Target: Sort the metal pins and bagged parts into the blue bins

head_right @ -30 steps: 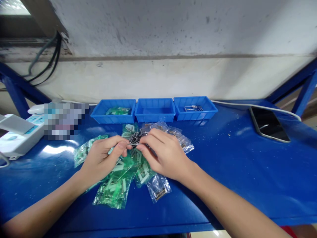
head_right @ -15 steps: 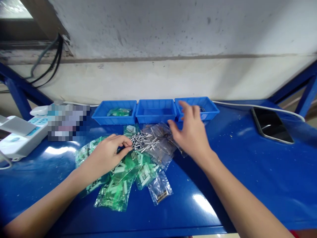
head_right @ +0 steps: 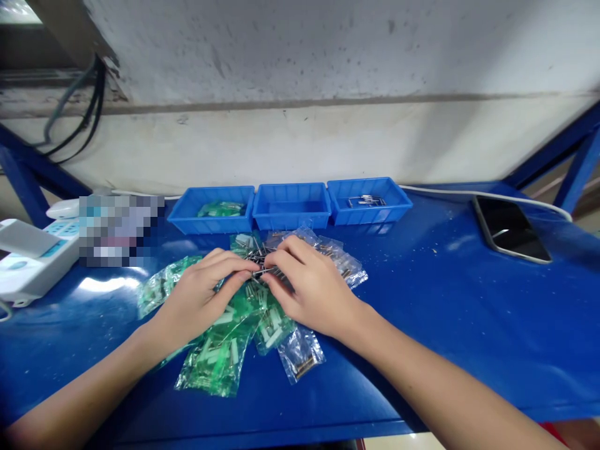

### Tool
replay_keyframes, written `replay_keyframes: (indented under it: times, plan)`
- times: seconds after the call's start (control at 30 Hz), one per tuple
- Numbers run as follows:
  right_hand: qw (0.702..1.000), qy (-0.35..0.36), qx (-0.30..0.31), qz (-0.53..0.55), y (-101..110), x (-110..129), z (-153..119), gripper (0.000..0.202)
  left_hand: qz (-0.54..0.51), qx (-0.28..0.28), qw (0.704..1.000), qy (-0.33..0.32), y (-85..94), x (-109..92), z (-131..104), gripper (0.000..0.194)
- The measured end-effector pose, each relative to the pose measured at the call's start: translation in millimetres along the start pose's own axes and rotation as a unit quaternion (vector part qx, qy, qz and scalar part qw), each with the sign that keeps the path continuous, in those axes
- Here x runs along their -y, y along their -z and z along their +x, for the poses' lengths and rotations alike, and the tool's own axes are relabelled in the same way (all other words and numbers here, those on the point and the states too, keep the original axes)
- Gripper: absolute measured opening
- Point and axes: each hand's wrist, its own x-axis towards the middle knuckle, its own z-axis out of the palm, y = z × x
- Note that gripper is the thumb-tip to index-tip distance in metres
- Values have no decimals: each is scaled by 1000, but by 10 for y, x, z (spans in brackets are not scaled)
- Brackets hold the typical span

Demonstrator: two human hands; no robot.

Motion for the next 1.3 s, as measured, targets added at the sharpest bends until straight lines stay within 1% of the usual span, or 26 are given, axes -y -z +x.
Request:
replay_keyframes:
  times: [0.13,0.3,0.37,0.43,0.5,0.6,0.7,0.9,1.0,1.1,1.17,1.3]
  plan:
    - [1000,-5,20,2,-15,-6,-1,10,-50,-9,998,44,-58,37,-28,20]
    - [999,-3,35,2,-6,-4,0,12,-73,-23,995,67,-41,11,-28,17]
    - [1000,-4,23,4,8,4,6,12,-61,-38,995,62,-35,-11,-29,15]
    - [1000,-6,4,7,20,14,9,12,-37,-54,997,42,-35,-25,-31,11]
    - [1000,-4,-2,10,24,23,8,13,-13,-65,998,21,-38,-28,-31,7]
    - [1000,-3,6,15,16,31,0,11,3,-61,998,17,-34,-27,-24,7]
    - [1000,-4,-2,16,5,36,-2,14,3,-54,998,24,-19,-32,-13,8]
    - [1000,1,1,15,13,47,6,11,-2,-31,999,29,-5,-41,-22,19]
    - [1000,0,-13,17,19,46,3,10,-19,-40,998,34,-19,-39,-37,12]
    - [999,0,-29,20,23,42,0,10,-30,-52,998,20,-29,-42,-43,10]
    - [999,0,-28,24,24,42,0,11,-24,-54,998,17,-27,-45,-41,9]
    - [999,4,-29,29,19,51,5,12,-10,-48,998,28,-11,-41,-30,16]
